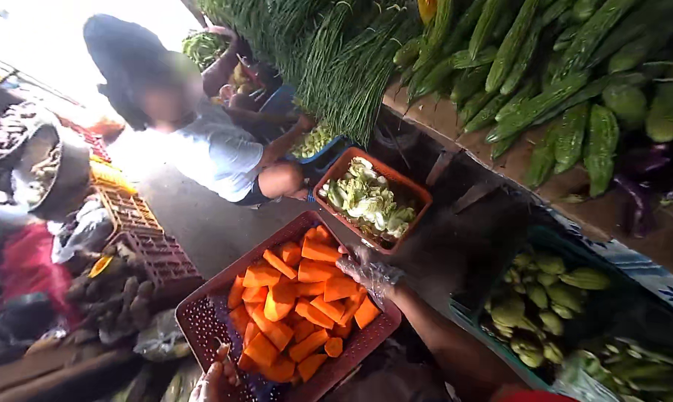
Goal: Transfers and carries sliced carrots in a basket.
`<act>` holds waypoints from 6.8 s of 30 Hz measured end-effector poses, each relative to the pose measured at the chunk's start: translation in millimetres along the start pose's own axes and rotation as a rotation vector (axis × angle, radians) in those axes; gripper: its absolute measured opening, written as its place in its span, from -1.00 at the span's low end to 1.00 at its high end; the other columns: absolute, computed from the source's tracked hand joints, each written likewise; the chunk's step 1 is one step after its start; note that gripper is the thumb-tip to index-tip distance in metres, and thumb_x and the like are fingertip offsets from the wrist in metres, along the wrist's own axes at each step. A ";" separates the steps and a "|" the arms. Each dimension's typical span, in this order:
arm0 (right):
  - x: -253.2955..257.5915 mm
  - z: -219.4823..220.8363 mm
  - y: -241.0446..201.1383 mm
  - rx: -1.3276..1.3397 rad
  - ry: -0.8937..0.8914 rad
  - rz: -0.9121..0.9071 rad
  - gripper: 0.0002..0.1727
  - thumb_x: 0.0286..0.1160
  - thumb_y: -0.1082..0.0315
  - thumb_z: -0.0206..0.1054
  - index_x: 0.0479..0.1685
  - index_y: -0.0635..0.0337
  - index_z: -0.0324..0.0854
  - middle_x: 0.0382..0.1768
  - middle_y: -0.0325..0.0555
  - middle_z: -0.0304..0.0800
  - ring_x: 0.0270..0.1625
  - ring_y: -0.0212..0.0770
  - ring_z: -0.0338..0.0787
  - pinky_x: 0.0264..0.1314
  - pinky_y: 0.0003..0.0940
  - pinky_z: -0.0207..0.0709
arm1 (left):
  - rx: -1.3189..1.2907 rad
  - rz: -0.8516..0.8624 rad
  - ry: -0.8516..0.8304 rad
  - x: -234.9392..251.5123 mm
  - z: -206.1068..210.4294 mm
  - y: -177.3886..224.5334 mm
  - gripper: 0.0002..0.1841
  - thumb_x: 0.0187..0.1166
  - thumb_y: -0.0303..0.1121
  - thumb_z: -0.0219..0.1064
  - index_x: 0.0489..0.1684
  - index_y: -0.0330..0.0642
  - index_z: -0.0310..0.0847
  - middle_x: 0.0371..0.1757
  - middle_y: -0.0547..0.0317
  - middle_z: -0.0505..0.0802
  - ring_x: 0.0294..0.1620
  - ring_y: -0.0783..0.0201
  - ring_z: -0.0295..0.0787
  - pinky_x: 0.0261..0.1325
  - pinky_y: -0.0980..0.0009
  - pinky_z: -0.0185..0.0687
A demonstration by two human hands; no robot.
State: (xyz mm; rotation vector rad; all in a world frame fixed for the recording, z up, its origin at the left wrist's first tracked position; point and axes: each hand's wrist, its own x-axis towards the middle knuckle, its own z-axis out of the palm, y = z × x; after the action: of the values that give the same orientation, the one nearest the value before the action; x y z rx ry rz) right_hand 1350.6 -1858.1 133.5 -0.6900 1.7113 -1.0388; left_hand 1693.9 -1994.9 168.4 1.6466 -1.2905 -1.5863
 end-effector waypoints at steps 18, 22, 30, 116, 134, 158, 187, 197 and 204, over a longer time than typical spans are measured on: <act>101.4 -14.1 165.9 0.372 0.854 0.769 -0.48 0.72 0.31 0.22 0.54 0.47 0.37 0.23 0.35 0.66 0.13 0.04 0.71 0.26 -0.02 0.59 | 0.670 -0.259 -0.798 319.0 272.6 -46.4 -0.61 0.74 -0.31 0.20 0.37 -0.41 0.56 0.13 -0.21 0.78 0.07 0.10 0.73 0.24 0.13 0.62; 105.1 -20.3 202.6 0.423 0.995 0.817 -0.55 0.75 0.31 0.18 0.45 0.45 0.40 -0.08 0.09 0.61 -0.22 -0.23 0.58 -0.06 -0.25 0.54 | 0.790 -0.302 -0.910 327.0 320.7 -88.1 -0.60 0.75 -0.31 0.14 0.38 -0.44 0.55 0.17 -0.29 0.76 0.18 -0.01 0.70 0.34 0.06 0.56; 127.9 -39.3 263.7 0.366 0.936 0.920 -0.48 0.78 0.21 0.13 0.51 0.45 0.41 0.23 0.29 0.63 0.17 -0.01 0.64 0.35 -0.05 0.48 | 0.801 -0.483 -0.774 325.5 334.1 -159.1 -0.60 0.84 -0.26 0.09 0.40 -0.41 0.50 0.08 -0.18 0.73 0.03 0.11 0.64 0.20 0.17 0.55; 508.2 -81.9 81.4 0.324 0.481 0.559 -0.38 0.74 0.29 0.23 0.74 0.16 0.17 0.24 0.22 0.63 -0.07 -0.07 0.78 -0.08 -0.20 0.71 | 0.831 -0.535 -1.063 363.3 335.8 -132.4 -0.43 0.82 -0.28 0.11 0.81 -0.21 0.19 0.57 -0.35 0.59 0.65 -0.20 0.46 0.73 -0.09 0.22; 288.3 -22.9 88.1 0.432 0.660 0.804 -0.39 0.73 0.36 0.24 0.73 0.17 0.16 0.11 0.23 0.65 -0.20 -0.09 0.75 -0.17 -0.20 0.68 | 0.999 -0.568 -1.006 352.6 341.1 -106.9 -0.42 0.78 -0.16 0.15 0.79 -0.08 0.27 0.57 -0.30 0.59 0.65 -0.23 0.45 0.67 -0.18 0.28; 154.5 -42.7 91.7 0.387 0.698 0.928 -0.30 0.65 0.31 0.35 0.75 0.20 0.18 0.38 0.41 0.54 0.02 0.14 0.74 0.00 0.02 0.66 | 0.929 -0.462 -0.673 356.2 185.5 -37.1 -0.57 0.85 -0.21 0.06 0.54 -0.19 0.57 0.51 -0.22 0.67 0.56 -0.13 0.57 0.65 -0.07 0.34; 189.7 23.8 61.6 0.603 0.151 0.684 -0.26 0.61 0.37 0.36 0.76 0.25 0.12 0.47 0.32 0.52 0.33 0.06 0.72 0.31 -0.04 0.67 | 0.386 -0.720 -1.029 261.3 300.1 -28.5 -0.34 0.76 -0.25 0.21 0.80 -0.20 0.00 0.28 -0.31 0.72 0.07 -0.04 0.82 0.10 0.04 0.80; 191.1 -3.3 149.7 0.429 0.305 0.916 -0.46 0.70 0.28 0.24 0.63 0.24 0.40 0.37 0.29 0.64 0.23 0.09 0.74 0.29 0.03 0.61 | 0.344 -0.694 -0.730 284.8 269.9 -53.9 -0.29 0.64 -0.36 0.30 0.77 -0.25 0.02 0.25 -0.27 0.69 0.02 0.05 0.78 0.03 0.14 0.79; 202.1 -29.8 173.5 0.105 0.349 0.950 -0.39 0.62 0.32 0.34 0.66 0.30 0.37 0.48 0.33 0.59 0.54 0.21 0.59 0.61 0.14 0.40 | 0.302 -0.682 -0.462 304.5 256.1 -66.9 -0.25 0.56 -0.42 0.34 0.70 -0.33 -0.05 0.08 -0.28 0.67 -0.21 0.08 0.74 -0.18 0.20 0.75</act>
State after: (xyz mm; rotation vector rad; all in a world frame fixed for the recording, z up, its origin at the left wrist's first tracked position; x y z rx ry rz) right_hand 1253.7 -1932.0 -105.2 0.4042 1.9303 -0.5600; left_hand 1428.1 -2170.3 -79.3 2.1439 -1.3034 -2.3774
